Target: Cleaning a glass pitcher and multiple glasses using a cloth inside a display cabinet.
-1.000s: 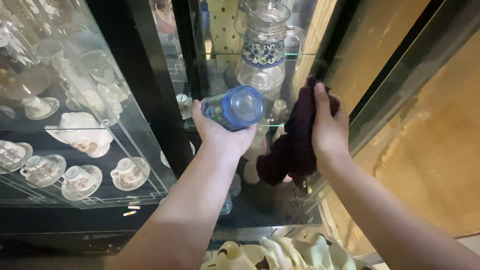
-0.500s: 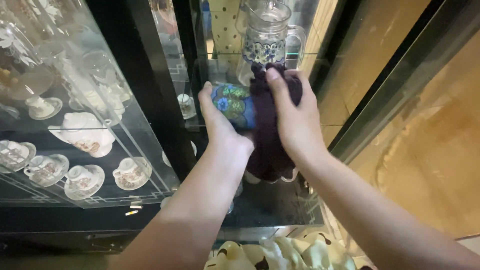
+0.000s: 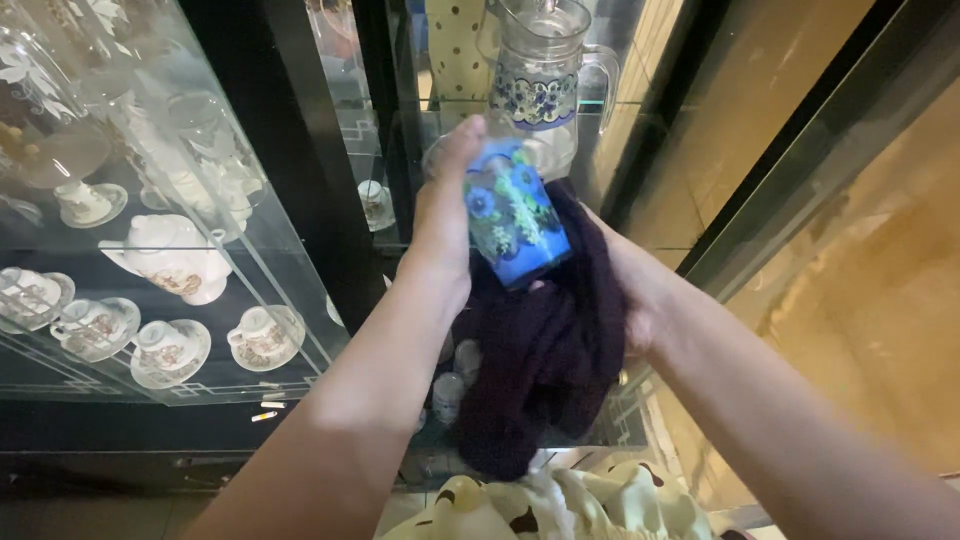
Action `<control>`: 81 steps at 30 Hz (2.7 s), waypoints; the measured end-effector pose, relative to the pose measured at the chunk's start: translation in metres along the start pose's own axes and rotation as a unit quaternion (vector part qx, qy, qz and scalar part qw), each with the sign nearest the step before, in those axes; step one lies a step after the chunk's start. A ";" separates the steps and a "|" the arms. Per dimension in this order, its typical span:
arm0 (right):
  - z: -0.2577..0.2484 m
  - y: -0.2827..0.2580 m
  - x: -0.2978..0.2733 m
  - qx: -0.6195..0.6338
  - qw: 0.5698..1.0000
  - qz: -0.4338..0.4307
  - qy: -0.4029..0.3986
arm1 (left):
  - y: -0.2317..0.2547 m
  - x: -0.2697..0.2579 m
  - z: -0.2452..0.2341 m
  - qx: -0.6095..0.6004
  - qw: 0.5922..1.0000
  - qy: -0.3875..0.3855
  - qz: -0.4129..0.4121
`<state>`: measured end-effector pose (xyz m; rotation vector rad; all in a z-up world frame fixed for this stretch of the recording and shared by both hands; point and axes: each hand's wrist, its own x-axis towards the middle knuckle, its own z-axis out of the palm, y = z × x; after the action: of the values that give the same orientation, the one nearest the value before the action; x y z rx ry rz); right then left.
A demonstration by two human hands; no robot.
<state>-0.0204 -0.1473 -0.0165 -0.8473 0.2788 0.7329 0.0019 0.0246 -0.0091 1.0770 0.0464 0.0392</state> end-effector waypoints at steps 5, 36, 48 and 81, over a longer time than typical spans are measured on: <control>-0.002 -0.014 -0.009 -0.188 0.973 -0.090 0.095 | -0.002 0.003 -0.009 0.057 0.996 -0.064 0.031; 0.047 0.044 0.005 -0.390 0.804 -0.428 0.137 | -0.020 -0.014 -0.004 -0.306 0.933 0.037 -0.186; 0.051 0.031 0.035 -0.305 0.821 -0.426 0.227 | -0.018 -0.004 -0.018 -0.211 0.946 0.062 -0.238; 0.031 -0.097 0.212 -0.682 0.629 -0.311 0.208 | 0.024 0.015 -0.093 0.092 0.932 0.108 -0.333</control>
<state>0.1981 -0.0654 -0.0455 -2.4434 -0.2697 -0.0937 0.0114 0.1183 -0.0323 1.1931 0.6223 -0.4679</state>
